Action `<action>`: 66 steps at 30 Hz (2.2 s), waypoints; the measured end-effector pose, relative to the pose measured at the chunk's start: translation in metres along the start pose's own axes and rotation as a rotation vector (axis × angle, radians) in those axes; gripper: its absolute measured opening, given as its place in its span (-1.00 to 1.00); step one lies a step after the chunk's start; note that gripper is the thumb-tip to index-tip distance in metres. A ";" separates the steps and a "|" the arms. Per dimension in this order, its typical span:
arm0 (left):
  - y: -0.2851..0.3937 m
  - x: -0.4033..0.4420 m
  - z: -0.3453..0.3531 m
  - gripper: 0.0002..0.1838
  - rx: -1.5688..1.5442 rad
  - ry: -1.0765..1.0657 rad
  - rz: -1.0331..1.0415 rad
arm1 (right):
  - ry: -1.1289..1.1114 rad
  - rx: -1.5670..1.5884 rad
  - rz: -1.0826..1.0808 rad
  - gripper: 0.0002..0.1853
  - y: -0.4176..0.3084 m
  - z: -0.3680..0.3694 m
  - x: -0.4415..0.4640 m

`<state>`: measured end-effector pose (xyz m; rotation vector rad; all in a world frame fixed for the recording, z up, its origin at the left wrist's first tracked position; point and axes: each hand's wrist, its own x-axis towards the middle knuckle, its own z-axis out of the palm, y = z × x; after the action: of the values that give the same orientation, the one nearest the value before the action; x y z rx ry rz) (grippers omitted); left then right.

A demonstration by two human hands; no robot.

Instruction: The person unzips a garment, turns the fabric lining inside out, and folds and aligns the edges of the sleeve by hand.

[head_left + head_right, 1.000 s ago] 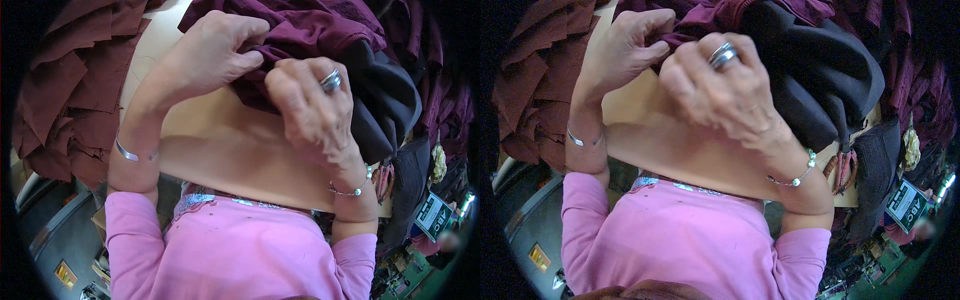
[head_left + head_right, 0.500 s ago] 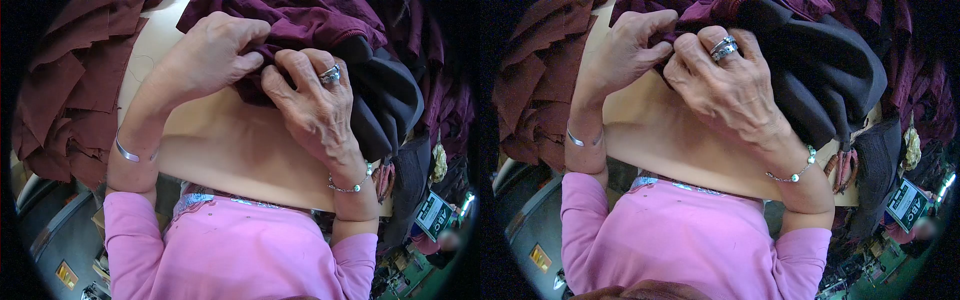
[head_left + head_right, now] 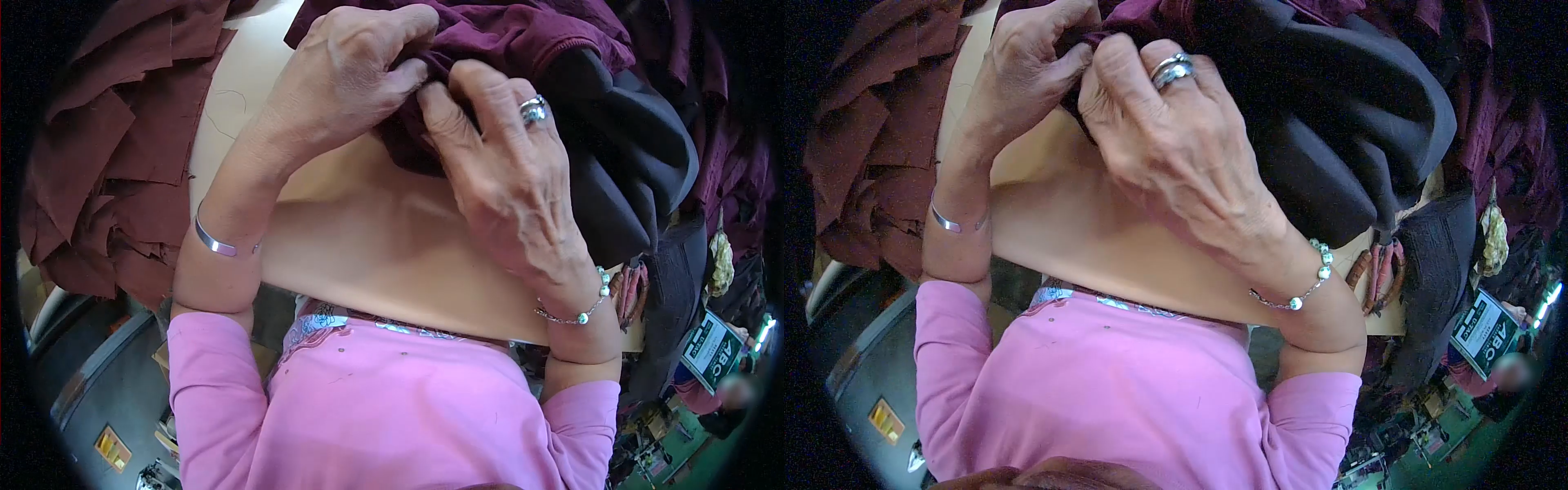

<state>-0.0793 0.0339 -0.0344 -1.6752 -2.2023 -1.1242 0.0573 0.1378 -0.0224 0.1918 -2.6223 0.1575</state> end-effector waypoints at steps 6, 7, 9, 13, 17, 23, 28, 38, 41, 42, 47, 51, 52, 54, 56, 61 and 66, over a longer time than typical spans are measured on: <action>-0.001 0.003 -0.006 -0.87 -0.096 -0.126 0.010 | 0.009 -0.028 -0.016 -0.81 0.006 0.004 0.001; -0.002 0.002 -0.005 -0.85 -0.115 -0.136 -0.004 | 0.006 -0.019 -0.009 -0.83 0.006 0.002 0.001; 0.004 0.001 -0.002 -0.88 -0.037 -0.074 0.037 | 0.005 -0.013 -0.003 -0.87 0.006 0.001 0.003; 0.013 0.000 0.002 -0.89 -0.015 -0.052 0.062 | 0.017 -0.017 -0.018 -0.89 -0.001 -0.001 0.003; 0.008 -0.001 0.005 -0.85 0.037 0.054 0.085 | 0.107 0.094 -0.078 -0.91 -0.009 0.006 -0.003; 0.003 0.005 -0.011 -0.85 -0.027 -0.076 -0.129 | 0.259 0.156 -0.087 -0.84 -0.004 0.010 -0.002; 0.003 0.004 -0.010 -0.84 -0.122 -0.053 -0.037 | 0.167 0.089 0.068 -0.74 0.014 -0.003 0.010; 0.006 0.005 -0.013 -0.84 -0.158 -0.117 -0.163 | 0.072 -0.058 0.082 -0.85 0.015 0.001 0.008; 0.003 0.004 -0.009 -0.84 -0.145 -0.072 -0.124 | 0.062 0.039 0.071 -0.89 0.017 0.000 0.007; 0.003 0.004 -0.009 -0.84 -0.106 -0.069 -0.130 | 0.051 0.130 0.074 -0.90 0.019 -0.001 0.007; 0.003 0.003 -0.007 -0.84 -0.068 -0.058 -0.136 | -0.054 0.446 0.132 -0.92 0.022 -0.010 0.009; 0.005 0.003 -0.010 -0.84 -0.070 -0.077 -0.146 | 0.031 0.501 0.203 -0.90 0.023 -0.009 0.011; 0.007 0.004 -0.011 -0.84 -0.080 -0.083 -0.147 | 0.070 0.492 0.222 -0.89 0.023 -0.007 0.011; 0.012 0.003 -0.011 -0.83 -0.111 -0.070 -0.086 | 0.091 0.362 0.207 -0.83 0.022 -0.004 0.010; 0.014 0.003 -0.009 -0.81 -0.134 -0.055 -0.048 | 0.093 0.217 0.152 -0.81 0.020 -0.003 0.010; 0.015 0.003 -0.004 -0.75 -0.113 0.012 0.100 | 0.076 0.161 0.185 -0.81 0.018 -0.003 0.008; 0.015 0.002 -0.002 -0.75 -0.121 0.030 0.124 | 0.030 0.252 0.247 -0.83 0.024 -0.001 0.006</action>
<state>-0.0672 0.0350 -0.0247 -1.8021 -2.0190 -1.2631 0.0489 0.1609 -0.0204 -0.0498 -2.5822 0.5715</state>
